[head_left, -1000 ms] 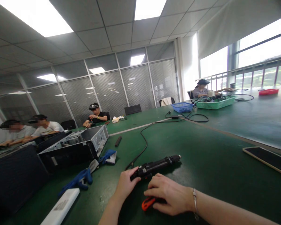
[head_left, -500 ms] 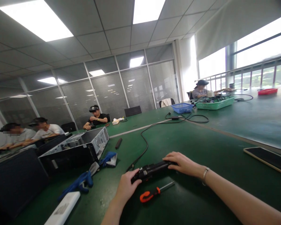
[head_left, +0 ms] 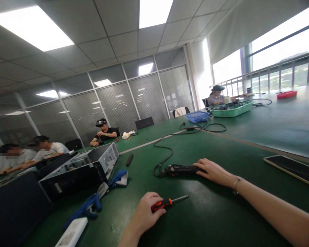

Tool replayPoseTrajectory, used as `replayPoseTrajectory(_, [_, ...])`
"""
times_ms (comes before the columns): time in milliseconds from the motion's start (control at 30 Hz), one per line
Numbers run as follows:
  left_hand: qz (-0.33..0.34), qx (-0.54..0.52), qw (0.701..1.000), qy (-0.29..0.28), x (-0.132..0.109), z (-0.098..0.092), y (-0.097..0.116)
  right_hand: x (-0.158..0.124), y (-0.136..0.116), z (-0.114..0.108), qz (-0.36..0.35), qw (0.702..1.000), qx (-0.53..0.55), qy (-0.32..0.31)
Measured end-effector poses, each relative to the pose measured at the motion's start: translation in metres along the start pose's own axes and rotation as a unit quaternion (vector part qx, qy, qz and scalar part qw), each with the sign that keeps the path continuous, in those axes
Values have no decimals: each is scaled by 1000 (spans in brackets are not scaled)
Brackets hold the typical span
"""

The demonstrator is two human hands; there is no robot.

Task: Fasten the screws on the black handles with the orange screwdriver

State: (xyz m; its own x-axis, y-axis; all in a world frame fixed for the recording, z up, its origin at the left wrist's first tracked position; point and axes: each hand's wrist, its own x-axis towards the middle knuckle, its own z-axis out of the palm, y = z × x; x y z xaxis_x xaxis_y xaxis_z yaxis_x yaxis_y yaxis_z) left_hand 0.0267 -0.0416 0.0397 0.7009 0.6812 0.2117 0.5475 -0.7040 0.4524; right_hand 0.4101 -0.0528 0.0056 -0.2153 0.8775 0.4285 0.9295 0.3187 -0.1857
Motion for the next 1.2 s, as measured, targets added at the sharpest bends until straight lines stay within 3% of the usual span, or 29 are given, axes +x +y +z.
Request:
replayPoseTrajectory(133, [-5,4,1000,-11,1,-1,1,-13,63,0,164,980,-101,40])
replayPoseTrajectory(267, [-10,3,1000,-9,0,-1,1,-33,114,-8,388,901,-183,70])
replayPoseTrajectory(367, [-14,2,1000,-7,0,0,1,-49,136,-18,452,865,-200,87])
replayPoseTrajectory(767, [-29,-33,997,-71,-1,-1,5,-55,154,-19,471,848,-218,103])
replayPoseTrajectory(1200, [-34,-66,995,-69,-1,-1,9,-56,152,-19,456,850,-228,129])
